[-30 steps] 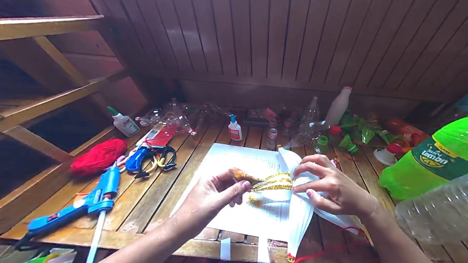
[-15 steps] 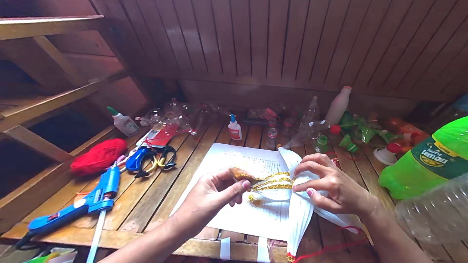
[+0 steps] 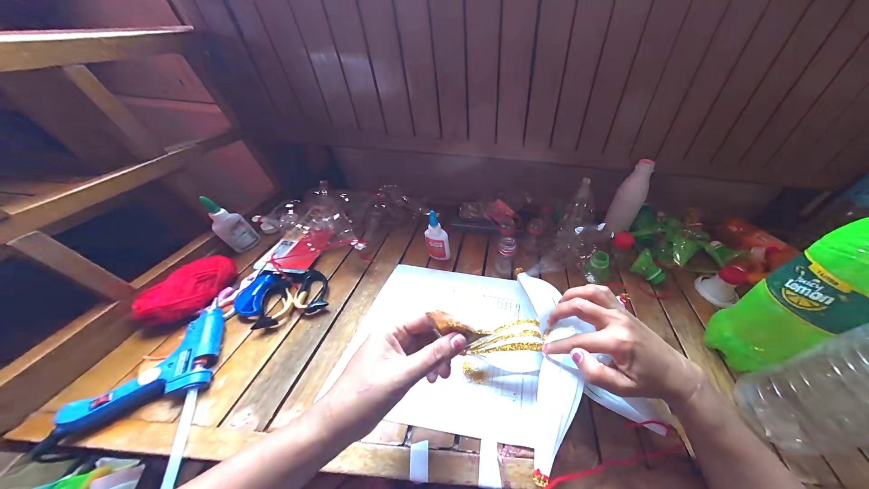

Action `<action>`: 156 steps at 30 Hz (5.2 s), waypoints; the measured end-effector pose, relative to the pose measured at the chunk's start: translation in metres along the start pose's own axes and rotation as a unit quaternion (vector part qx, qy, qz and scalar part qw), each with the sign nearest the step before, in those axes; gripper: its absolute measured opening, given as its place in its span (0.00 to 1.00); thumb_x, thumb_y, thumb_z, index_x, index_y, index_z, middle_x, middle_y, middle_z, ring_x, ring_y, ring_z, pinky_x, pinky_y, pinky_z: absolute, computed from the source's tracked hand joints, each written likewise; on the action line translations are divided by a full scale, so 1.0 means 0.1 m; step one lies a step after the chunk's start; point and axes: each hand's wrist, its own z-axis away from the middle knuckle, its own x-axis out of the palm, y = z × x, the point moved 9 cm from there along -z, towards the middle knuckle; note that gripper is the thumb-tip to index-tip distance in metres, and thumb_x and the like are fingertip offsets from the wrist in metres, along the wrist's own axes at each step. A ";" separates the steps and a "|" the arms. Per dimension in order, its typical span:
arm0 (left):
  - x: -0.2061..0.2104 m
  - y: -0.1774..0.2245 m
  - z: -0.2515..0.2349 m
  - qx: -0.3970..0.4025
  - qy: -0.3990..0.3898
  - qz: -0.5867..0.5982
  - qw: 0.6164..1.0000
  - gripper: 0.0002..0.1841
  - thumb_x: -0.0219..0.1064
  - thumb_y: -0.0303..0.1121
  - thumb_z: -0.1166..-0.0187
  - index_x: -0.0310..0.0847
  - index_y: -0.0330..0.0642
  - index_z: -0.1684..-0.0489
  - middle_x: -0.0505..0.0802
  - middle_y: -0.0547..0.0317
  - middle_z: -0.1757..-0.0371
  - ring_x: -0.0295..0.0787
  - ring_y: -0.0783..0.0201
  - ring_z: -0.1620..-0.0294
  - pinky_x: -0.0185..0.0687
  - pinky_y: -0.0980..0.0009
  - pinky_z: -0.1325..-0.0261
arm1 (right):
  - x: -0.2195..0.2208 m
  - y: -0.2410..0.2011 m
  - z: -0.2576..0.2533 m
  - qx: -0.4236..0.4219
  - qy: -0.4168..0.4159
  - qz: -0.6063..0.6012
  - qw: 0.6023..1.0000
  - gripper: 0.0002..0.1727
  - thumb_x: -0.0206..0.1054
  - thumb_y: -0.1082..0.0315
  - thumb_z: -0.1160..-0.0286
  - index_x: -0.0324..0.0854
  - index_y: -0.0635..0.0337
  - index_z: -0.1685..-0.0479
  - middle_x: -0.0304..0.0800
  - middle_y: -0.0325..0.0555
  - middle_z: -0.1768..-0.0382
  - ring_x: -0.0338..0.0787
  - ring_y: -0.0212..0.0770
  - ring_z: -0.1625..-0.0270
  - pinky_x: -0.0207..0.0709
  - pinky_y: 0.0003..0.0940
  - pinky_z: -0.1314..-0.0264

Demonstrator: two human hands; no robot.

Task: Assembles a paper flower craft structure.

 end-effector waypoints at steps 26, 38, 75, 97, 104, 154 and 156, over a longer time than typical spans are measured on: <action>0.00 0.01 0.00 -0.002 0.006 0.000 1.000 0.04 0.72 0.31 0.25 0.91 0.51 0.59 0.95 0.71 0.67 0.88 0.79 0.73 0.84 0.84 0.67 | 0.07 -0.05 -0.03 -0.008 0.003 0.011 1.000 0.22 0.50 0.56 0.13 0.95 0.45 0.48 0.90 0.45 0.42 0.76 0.44 0.27 0.59 0.38 0.19; 0.00 0.02 0.00 0.003 0.000 0.002 1.000 0.04 0.72 0.31 0.24 0.91 0.50 0.58 0.95 0.70 0.67 0.88 0.78 0.72 0.84 0.84 0.66 | 0.07 -0.05 -0.02 -0.005 0.003 0.007 1.000 0.22 0.50 0.56 0.13 0.94 0.44 0.47 0.89 0.45 0.42 0.76 0.43 0.27 0.59 0.38 0.19; 0.00 0.04 -0.01 -0.006 -0.006 -0.002 1.000 0.04 0.70 0.30 0.22 0.90 0.47 0.57 0.95 0.71 0.65 0.88 0.78 0.70 0.85 0.83 0.65 | 0.17 -0.10 -0.01 0.000 -0.051 0.077 0.996 0.33 0.30 0.43 0.07 0.83 0.30 0.27 0.67 0.47 0.13 0.55 0.49 0.07 0.38 0.54 0.07; -0.02 0.05 0.00 -0.005 -0.007 0.005 1.000 0.04 0.70 0.29 0.23 0.90 0.47 0.57 0.95 0.71 0.65 0.88 0.78 0.71 0.85 0.83 0.65 | 0.04 -0.09 0.00 0.001 -0.023 0.046 0.999 0.35 0.30 0.44 0.07 0.91 0.38 0.40 0.75 0.46 0.20 0.62 0.45 0.12 0.42 0.45 0.09; -0.01 0.05 0.00 -0.004 -0.005 0.006 1.000 0.04 0.70 0.29 0.22 0.90 0.47 0.56 0.95 0.71 0.65 0.88 0.78 0.71 0.85 0.83 0.66 | -0.02 -0.09 0.01 -0.006 -0.007 0.037 0.999 0.37 0.30 0.45 0.07 0.93 0.42 0.45 0.79 0.46 0.24 0.64 0.43 0.15 0.44 0.42 0.10; -0.03 0.04 0.00 0.007 -0.001 0.010 1.000 0.04 0.71 0.31 0.23 0.91 0.47 0.57 0.96 0.69 0.65 0.89 0.78 0.70 0.85 0.83 0.65 | -0.03 -0.06 0.01 0.007 -0.022 0.028 0.999 0.37 0.30 0.46 0.07 0.93 0.44 0.49 0.84 0.46 0.30 0.68 0.43 0.18 0.44 0.43 0.10; -0.03 0.04 0.00 0.004 0.001 0.011 1.000 0.04 0.71 0.30 0.23 0.91 0.47 0.57 0.96 0.69 0.65 0.89 0.78 0.71 0.86 0.83 0.65 | -0.04 -0.06 0.02 0.007 -0.020 0.030 0.999 0.37 0.30 0.47 0.07 0.93 0.44 0.50 0.84 0.45 0.31 0.69 0.43 0.18 0.44 0.43 0.10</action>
